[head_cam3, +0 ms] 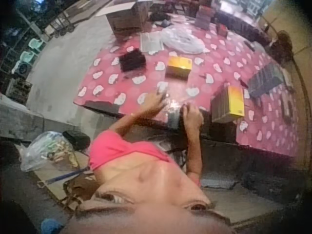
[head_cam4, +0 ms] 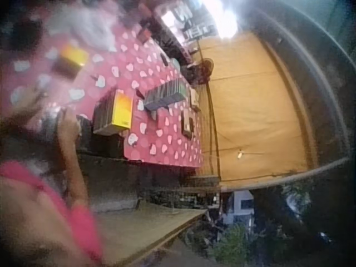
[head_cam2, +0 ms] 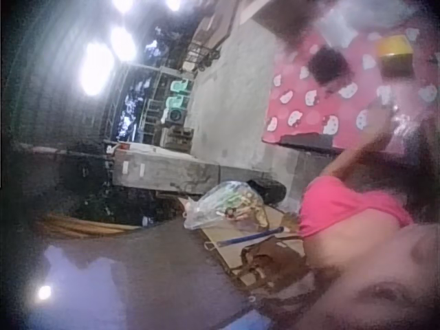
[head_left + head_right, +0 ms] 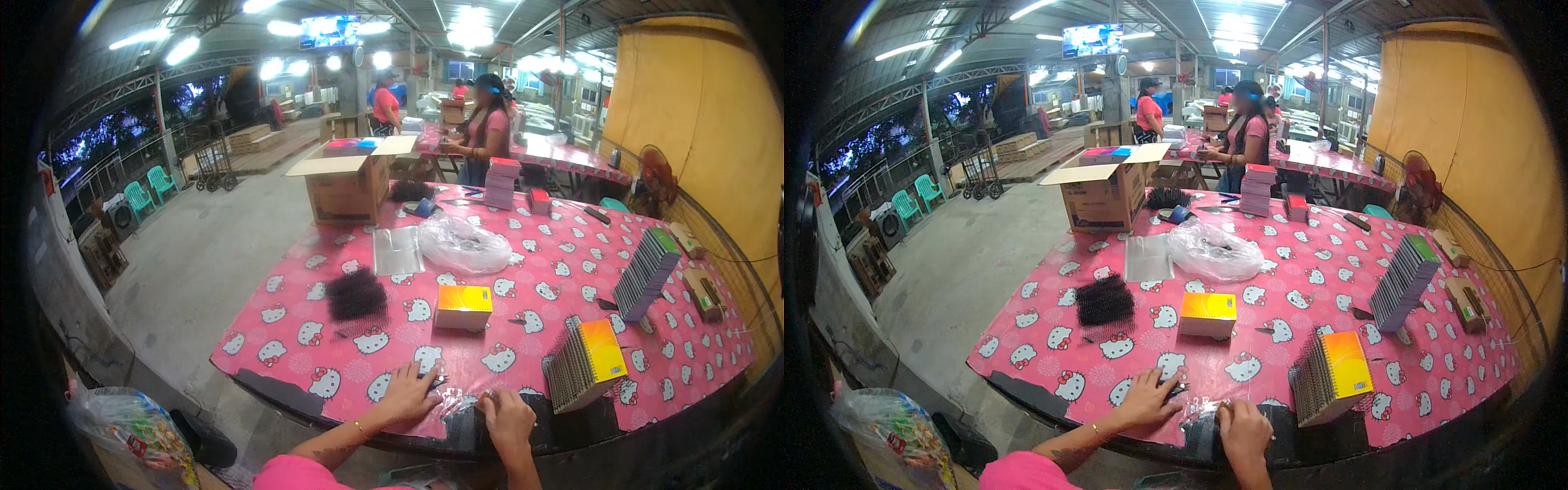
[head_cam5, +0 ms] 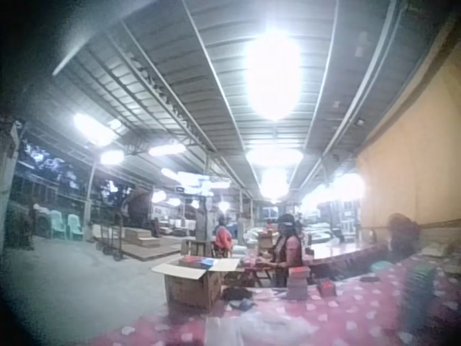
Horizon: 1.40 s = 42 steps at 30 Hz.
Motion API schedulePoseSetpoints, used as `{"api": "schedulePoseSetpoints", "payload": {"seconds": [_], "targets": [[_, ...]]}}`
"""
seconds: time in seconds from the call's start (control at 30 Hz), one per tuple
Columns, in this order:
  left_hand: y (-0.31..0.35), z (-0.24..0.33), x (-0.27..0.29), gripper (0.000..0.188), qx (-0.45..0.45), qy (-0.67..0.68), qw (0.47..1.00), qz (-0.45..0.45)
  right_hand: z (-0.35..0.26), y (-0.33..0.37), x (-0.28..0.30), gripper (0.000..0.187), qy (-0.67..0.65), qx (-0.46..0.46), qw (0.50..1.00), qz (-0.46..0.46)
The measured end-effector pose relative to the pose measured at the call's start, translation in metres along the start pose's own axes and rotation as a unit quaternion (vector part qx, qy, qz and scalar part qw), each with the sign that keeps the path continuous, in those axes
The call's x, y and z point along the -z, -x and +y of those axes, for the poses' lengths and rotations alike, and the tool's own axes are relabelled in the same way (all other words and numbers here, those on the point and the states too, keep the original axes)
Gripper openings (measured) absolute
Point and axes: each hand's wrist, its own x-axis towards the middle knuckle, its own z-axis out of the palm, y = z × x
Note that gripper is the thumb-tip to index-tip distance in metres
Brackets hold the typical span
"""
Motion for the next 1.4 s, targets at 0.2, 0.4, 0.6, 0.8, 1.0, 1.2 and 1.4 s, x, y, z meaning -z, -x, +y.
{"api": "schedulePoseSetpoints", "payload": {"seconds": [0.2,0.4,0.6,0.8,1.0,1.2,1.4], "targets": [[0.013,-0.021,0.003,0.046,-0.038,0.025,0.999,-0.026,0.001,-0.002,0.004,0.020,0.008,-0.002,1.000,-0.010],[0.007,0.000,0.015,0.034,0.182,0.535,0.812,-0.144,-0.001,-0.004,0.001,0.017,0.013,-0.011,1.000,-0.009],[0.019,0.038,0.020,0.034,0.246,0.734,0.574,-0.267,-0.001,-0.003,-0.003,0.017,-0.023,-0.032,0.999,0.001],[0.013,0.049,0.022,0.036,0.255,0.755,0.530,-0.290,-0.002,-0.002,-0.002,0.016,-0.002,-0.040,0.999,0.002],[0.015,0.046,0.010,0.043,0.241,0.771,0.518,-0.281,0.003,-0.001,-0.007,0.019,-0.008,-0.011,1.000,0.000],[0.017,0.045,0.002,0.047,0.229,0.775,0.518,-0.279,-0.001,-0.004,0.001,0.017,0.026,0.010,0.999,-0.015],[0.016,0.047,0.005,0.049,0.226,0.778,0.516,-0.277,0.002,-0.005,-0.002,0.013,0.020,0.021,1.000,-0.011]]}}
